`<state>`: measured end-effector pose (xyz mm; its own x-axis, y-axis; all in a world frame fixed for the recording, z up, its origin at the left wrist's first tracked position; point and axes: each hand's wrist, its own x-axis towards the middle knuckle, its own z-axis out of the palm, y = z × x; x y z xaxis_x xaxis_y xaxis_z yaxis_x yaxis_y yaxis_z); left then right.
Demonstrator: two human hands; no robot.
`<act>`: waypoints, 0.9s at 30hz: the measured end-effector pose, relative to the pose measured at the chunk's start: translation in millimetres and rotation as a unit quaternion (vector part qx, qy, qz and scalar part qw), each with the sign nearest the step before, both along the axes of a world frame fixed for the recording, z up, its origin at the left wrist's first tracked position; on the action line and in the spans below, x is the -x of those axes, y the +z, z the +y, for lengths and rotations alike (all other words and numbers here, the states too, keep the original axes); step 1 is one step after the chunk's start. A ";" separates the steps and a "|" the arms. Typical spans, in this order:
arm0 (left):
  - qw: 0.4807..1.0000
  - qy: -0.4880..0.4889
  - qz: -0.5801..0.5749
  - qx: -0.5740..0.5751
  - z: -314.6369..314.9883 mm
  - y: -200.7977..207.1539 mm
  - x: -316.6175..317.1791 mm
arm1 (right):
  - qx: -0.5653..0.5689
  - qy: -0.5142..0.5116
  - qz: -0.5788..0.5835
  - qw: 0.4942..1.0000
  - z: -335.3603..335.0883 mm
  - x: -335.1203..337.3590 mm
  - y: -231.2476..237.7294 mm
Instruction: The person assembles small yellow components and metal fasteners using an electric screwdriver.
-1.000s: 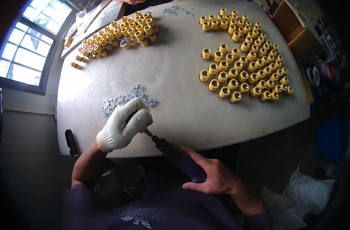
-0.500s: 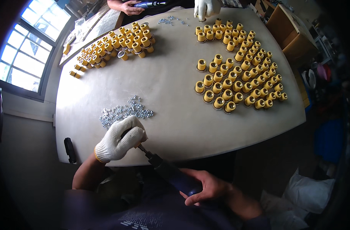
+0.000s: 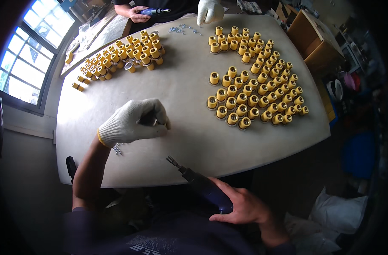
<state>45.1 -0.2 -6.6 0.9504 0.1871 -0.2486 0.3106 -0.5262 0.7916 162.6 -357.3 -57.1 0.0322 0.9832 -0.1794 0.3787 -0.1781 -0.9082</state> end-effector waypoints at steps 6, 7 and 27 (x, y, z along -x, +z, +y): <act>0.977 0.078 -0.136 -0.144 -14.4 -50.9 -59.6 | 0.021 -0.004 0.044 0.999 -2.0 7.9 -11.3; 0.977 0.079 -0.136 -0.144 -14.2 -53.6 -63.7 | 0.018 -0.003 0.056 0.998 -3.1 9.5 -12.8; 0.927 0.078 -0.082 -0.358 -49.5 -35.7 31.9 | -0.001 -0.032 0.024 0.999 -3.8 4.0 -18.2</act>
<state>13.2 -49.7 -42.3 0.9120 0.3860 0.1385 0.3329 -0.8941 0.2997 158.6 -361.0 -75.3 0.0858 0.9797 -0.1810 0.3230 -0.1992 -0.9252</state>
